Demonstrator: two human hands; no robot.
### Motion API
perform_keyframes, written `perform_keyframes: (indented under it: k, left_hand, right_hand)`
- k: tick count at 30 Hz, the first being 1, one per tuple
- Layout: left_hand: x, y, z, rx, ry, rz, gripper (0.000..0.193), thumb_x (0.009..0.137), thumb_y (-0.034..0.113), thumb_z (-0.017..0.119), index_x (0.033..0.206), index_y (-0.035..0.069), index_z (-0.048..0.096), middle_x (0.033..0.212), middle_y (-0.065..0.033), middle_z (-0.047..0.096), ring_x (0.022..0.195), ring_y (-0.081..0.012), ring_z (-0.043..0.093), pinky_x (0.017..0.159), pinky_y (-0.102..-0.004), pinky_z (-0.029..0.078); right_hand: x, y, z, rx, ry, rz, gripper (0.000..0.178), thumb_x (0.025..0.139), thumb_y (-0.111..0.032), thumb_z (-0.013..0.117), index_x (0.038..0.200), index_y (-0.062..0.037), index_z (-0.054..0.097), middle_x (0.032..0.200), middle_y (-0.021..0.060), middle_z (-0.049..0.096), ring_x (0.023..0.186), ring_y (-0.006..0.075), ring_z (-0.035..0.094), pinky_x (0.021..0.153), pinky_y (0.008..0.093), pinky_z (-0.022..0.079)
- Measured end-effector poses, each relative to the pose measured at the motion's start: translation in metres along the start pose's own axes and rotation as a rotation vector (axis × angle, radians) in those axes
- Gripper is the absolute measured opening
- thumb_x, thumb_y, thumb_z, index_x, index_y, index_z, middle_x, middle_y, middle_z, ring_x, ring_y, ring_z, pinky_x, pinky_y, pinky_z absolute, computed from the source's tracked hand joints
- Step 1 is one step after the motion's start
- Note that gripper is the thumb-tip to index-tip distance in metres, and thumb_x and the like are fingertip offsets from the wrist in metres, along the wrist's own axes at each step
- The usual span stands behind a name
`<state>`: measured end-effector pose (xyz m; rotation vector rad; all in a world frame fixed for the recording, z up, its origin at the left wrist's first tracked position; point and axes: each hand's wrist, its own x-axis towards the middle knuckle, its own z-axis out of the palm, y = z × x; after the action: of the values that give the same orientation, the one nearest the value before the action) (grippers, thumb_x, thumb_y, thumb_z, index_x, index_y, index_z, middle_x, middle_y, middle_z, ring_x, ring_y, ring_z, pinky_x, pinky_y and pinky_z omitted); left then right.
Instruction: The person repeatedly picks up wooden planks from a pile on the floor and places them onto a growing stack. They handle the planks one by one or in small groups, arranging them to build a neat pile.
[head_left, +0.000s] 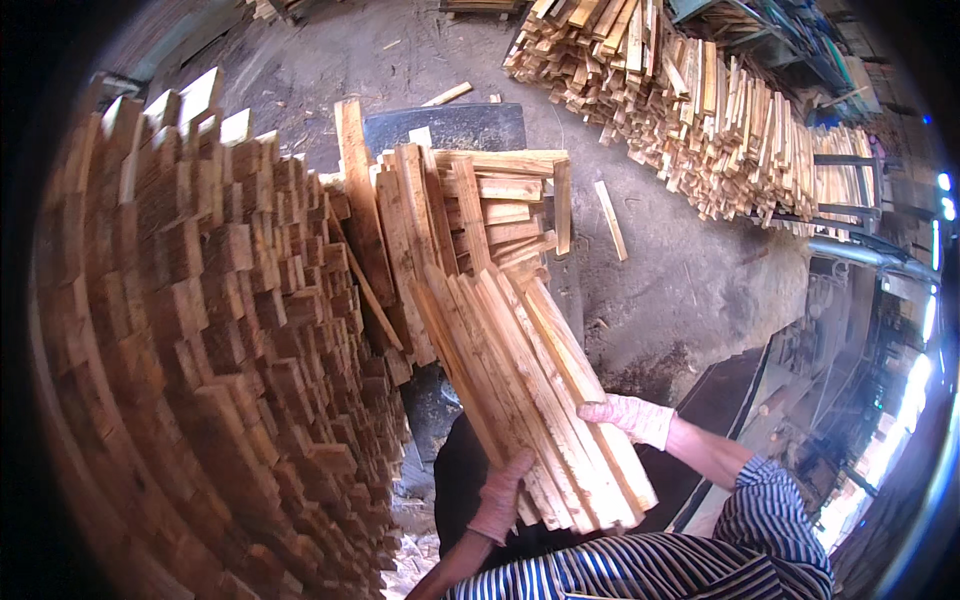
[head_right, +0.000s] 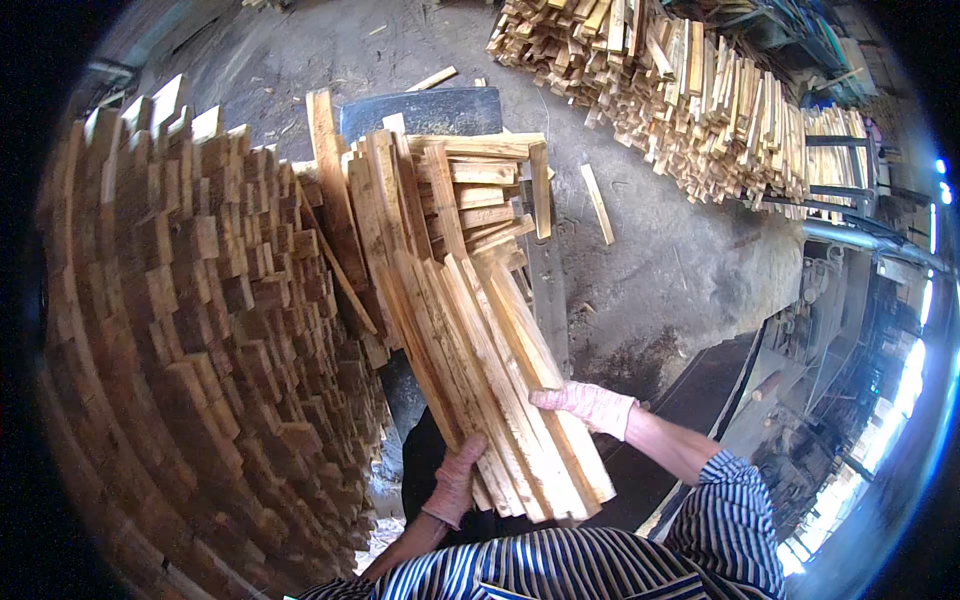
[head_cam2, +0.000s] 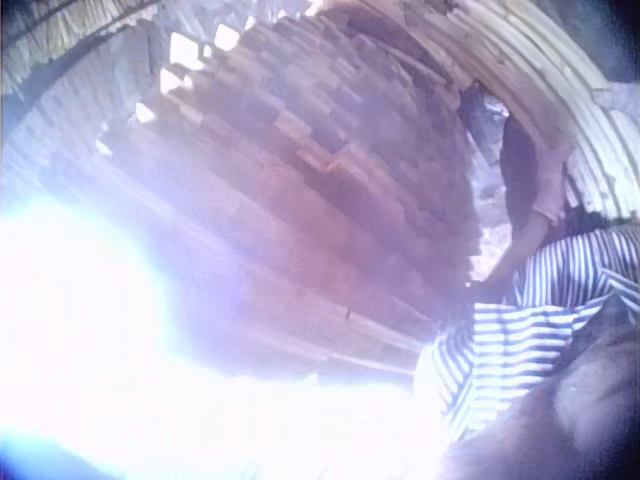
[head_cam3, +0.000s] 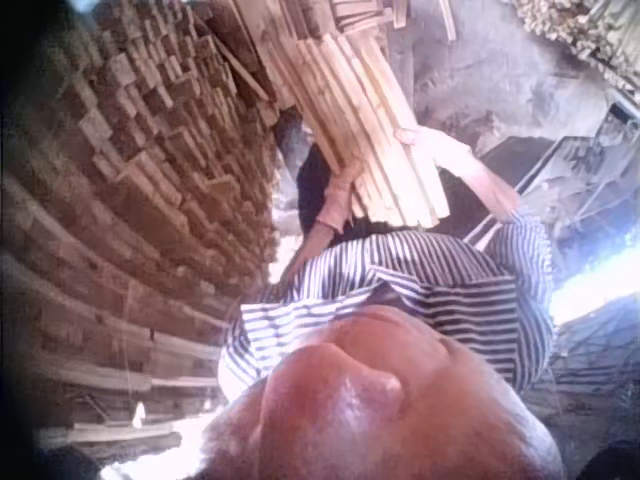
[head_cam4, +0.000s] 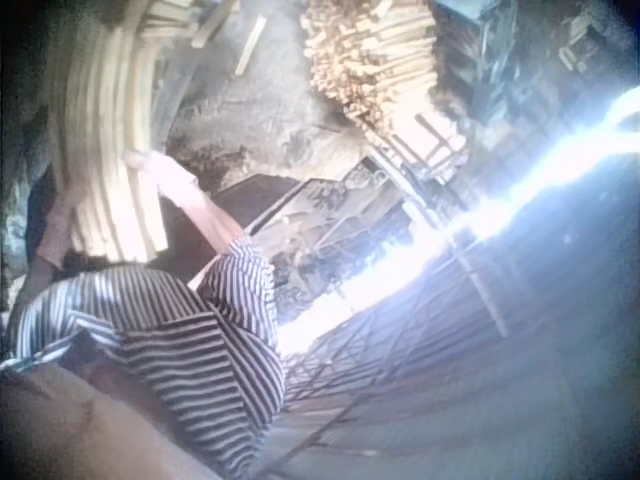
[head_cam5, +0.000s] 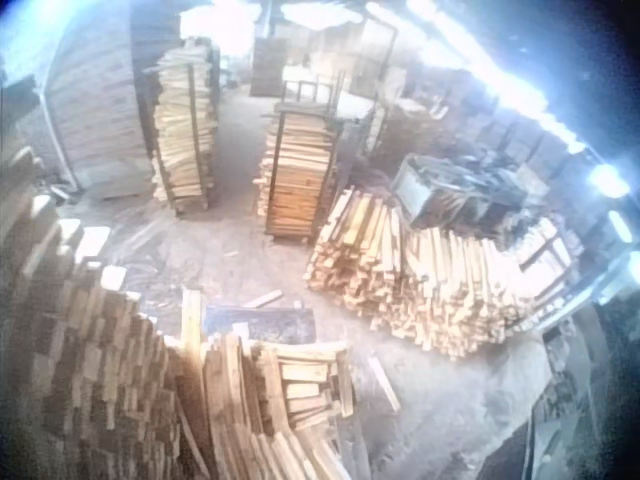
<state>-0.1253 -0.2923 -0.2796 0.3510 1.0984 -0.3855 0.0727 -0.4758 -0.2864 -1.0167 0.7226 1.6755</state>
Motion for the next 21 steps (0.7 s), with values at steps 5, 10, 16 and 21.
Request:
perform_keyframes:
  k: [5,10,16,21]
  left_hand:
    - [-0.016,0.013,0.017,-0.356,-0.036,-0.163,0.076,0.09,0.039,0.075,0.146,0.002,0.04,0.131,-0.016,0.06,0.115,-0.028,0.063,0.098,-0.0394,0.056]
    - [0.093,0.039,-0.053,-0.361,-0.077,-0.05,0.081,0.09,0.054,0.068,0.147,0.003,0.041,0.136,-0.0149,0.058,0.121,-0.029,0.06,0.097,-0.0424,0.054]
    - [0.113,0.043,-0.068,-0.19,0.039,0.073,0.074,0.09,0.05,0.067,0.146,0.005,0.046,0.134,-0.0108,0.059,0.122,-0.0261,0.057,0.105,-0.0395,0.046]
    - [0.052,0.046,-0.049,0.053,0.111,0.122,0.074,0.086,0.052,0.074,0.141,0.007,0.053,0.132,-0.0064,0.06,0.121,-0.0213,0.055,0.107,-0.0367,0.043]
  right_hand:
    - [0.035,-0.054,0.01,-0.33,-0.1,0.097,0.072,0.085,-0.05,0.078,0.133,0.0001,0.06,0.123,0.0163,0.068,0.112,0.0215,0.066,0.101,0.0388,0.052]
    - [0.148,-0.093,0.013,-0.392,-0.04,0.173,0.083,0.078,-0.052,0.084,0.136,0.0011,0.057,0.132,0.0191,0.063,0.121,0.0272,0.06,0.107,0.04,0.046]
    - [0.164,-0.053,-0.01,-0.296,-0.097,0.09,0.08,0.079,-0.052,0.083,0.135,-0.0001,0.059,0.132,0.016,0.063,0.122,0.0259,0.058,0.108,0.0406,0.045]
    - [0.084,-0.025,0.012,-0.106,-0.255,0.016,0.079,0.083,-0.045,0.081,0.14,0.0012,0.052,0.131,0.0151,0.064,0.122,0.0253,0.06,0.107,0.039,0.048]
